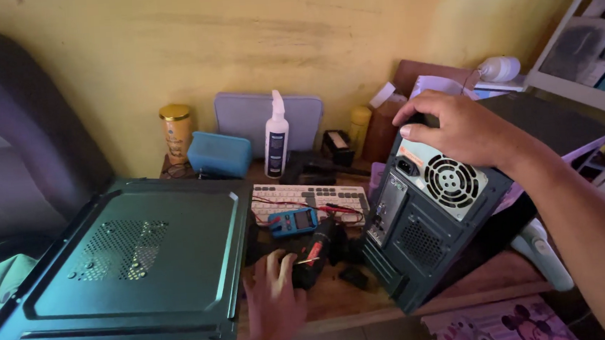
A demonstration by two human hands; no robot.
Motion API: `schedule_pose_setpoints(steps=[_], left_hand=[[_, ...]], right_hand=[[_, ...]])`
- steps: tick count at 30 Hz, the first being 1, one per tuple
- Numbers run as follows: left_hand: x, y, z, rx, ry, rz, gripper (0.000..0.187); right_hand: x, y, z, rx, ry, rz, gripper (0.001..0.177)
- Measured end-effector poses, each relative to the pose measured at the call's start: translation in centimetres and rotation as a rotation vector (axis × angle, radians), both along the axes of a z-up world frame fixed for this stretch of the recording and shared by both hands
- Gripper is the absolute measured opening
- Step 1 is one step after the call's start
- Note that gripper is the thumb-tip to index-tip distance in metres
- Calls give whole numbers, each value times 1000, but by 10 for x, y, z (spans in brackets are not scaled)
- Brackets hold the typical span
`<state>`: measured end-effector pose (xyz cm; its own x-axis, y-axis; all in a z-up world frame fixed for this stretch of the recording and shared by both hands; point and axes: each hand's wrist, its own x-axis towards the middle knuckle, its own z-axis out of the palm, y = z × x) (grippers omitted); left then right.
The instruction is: Disassembling a computer tower by removing screws from the power supply unit on the back panel.
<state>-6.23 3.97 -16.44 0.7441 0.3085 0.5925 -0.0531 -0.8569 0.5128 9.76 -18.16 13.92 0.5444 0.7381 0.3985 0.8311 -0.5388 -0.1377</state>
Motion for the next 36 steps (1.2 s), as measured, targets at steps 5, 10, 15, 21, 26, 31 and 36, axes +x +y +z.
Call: schedule_pose_setpoints(steps=[5, 10, 15, 21, 26, 31, 36], left_hand=[[10, -22, -19, 149, -160, -78, 59], [36, -50, -38, 374, -51, -98, 36], [62, -59, -45, 395, 170, -84, 39], [73, -66, -41, 559, 196, 0, 35], [86, -73, -52, 562, 228, 10, 29], [61, -79, 21, 342, -102, 11, 25], [60, -99, 115, -142, -459, -142, 13]], right_hand=[[-3, 1, 1, 2, 9, -13, 26], [-1, 1, 1, -1, 10, -5, 25], [-1, 0, 1, 13, -1, 37, 25], [4, -2, -1, 7, -53, 43, 24], [5, -3, -1, 25, 4, 29, 24], [0, 1, 3, 31, 51, -13, 25], [1, -1, 0, 30, -1, 12, 24]])
